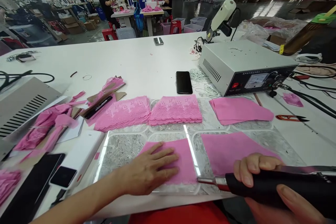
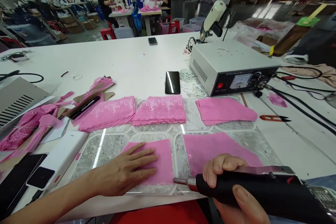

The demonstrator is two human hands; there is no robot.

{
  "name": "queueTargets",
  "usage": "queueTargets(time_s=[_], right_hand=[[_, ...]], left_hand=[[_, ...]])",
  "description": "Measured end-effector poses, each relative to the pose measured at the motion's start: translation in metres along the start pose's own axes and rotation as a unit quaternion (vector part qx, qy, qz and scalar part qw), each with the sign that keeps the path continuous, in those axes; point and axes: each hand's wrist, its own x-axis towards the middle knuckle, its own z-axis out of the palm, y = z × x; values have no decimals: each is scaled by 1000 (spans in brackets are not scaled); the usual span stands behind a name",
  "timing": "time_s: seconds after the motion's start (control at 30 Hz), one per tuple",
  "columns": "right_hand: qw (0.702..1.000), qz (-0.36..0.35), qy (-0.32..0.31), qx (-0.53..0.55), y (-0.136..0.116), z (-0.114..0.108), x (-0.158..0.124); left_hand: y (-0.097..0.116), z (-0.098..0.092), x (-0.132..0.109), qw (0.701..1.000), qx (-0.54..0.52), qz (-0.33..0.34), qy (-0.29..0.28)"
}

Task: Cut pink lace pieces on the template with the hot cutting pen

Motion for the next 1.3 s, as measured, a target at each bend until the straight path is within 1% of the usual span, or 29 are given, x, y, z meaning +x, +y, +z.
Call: queueTargets(time_s=[0.2, 0.37, 0.53, 0.7, 0.9, 1.0, 1.13, 1.3], right_hand=[[1000, -1, -8, -8, -1, 0, 2], [1000, -9, -12, -10, -1, 0, 3], [1000, -17, -19, -12, -2, 1, 3], [999, -21, -22, -16, -3, 1, 4], [1000, -16, -16, -8, -4, 0, 2], [1000, -3, -6, -3, -5, -1, 0], [1000, -4, -19, -6, -5, -2, -1], [999, -18, -29, -4, -3, 0, 0]], left_hand=[[1, -2, 0, 1000, -5, -2, 9], [6, -2, 14, 1000, -16, 20, -5], [7, 0, 24, 999, 0, 37, -16], [6, 3, 25, 999, 16, 34, -36], [6, 6, 25, 999, 12, 34, -24], [6, 6, 25, 999, 13, 30, -31], [7, 6, 25, 999, 12, 26, -43], [8, 8, 24, 999, 1, 27, -33]])
